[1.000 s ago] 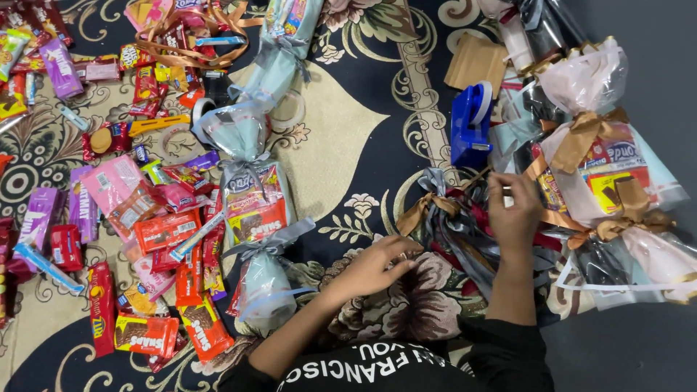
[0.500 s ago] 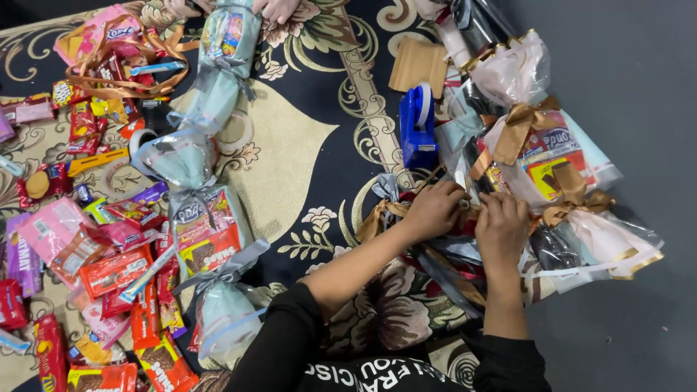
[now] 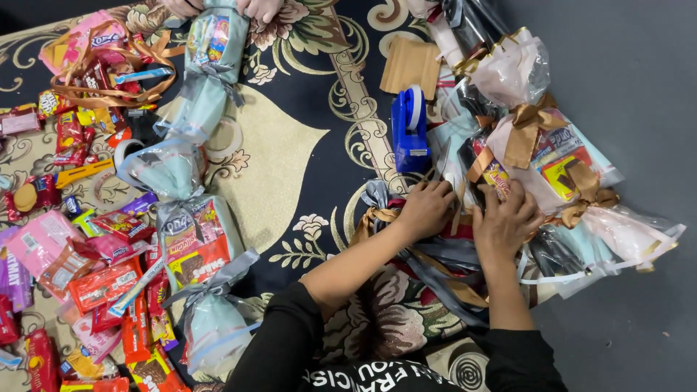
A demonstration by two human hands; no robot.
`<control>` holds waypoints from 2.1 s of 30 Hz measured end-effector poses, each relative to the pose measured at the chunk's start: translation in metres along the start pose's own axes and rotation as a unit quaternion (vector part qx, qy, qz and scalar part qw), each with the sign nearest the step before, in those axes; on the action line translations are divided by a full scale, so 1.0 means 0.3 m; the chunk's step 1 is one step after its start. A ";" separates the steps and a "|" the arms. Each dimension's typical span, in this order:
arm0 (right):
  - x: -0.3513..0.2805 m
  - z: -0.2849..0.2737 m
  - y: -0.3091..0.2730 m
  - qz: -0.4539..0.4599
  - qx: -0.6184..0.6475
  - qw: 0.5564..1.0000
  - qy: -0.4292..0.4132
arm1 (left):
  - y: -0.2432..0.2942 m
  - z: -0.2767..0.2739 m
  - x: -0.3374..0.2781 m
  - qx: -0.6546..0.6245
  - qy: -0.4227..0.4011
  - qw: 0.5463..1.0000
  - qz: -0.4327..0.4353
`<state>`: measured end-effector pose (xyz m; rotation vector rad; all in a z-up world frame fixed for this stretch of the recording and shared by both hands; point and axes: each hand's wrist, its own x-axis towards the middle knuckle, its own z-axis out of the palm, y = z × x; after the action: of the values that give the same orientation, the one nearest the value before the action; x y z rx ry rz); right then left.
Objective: The person is assembling a snack bouquet by wrapping various snack packages in plastic film and decorative paper, securing them with tape.
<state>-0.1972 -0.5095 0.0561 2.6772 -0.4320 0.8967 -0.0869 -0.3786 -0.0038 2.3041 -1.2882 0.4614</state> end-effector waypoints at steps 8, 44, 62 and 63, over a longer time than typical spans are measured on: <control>0.001 0.028 0.009 0.015 0.041 0.997 0.067 | -0.130 0.022 0.292 0.076 0.048 0.995 0.044; 0.076 -0.039 -0.241 0.131 0.080 0.988 -0.004 | -0.244 -0.024 0.522 -0.072 -0.098 0.986 -0.112; 0.043 0.014 -0.174 0.078 0.007 0.997 -0.001 | -0.314 -0.233 0.495 -0.197 -0.052 0.968 -0.144; 0.043 0.015 -0.170 0.080 0.008 0.997 0.000 | -0.313 -0.270 0.493 -0.216 -0.063 0.962 -0.155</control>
<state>-0.1662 -0.4669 0.0519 2.6874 -0.6487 0.9469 0.0634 -0.3964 0.1160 2.1243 -0.9404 -0.0722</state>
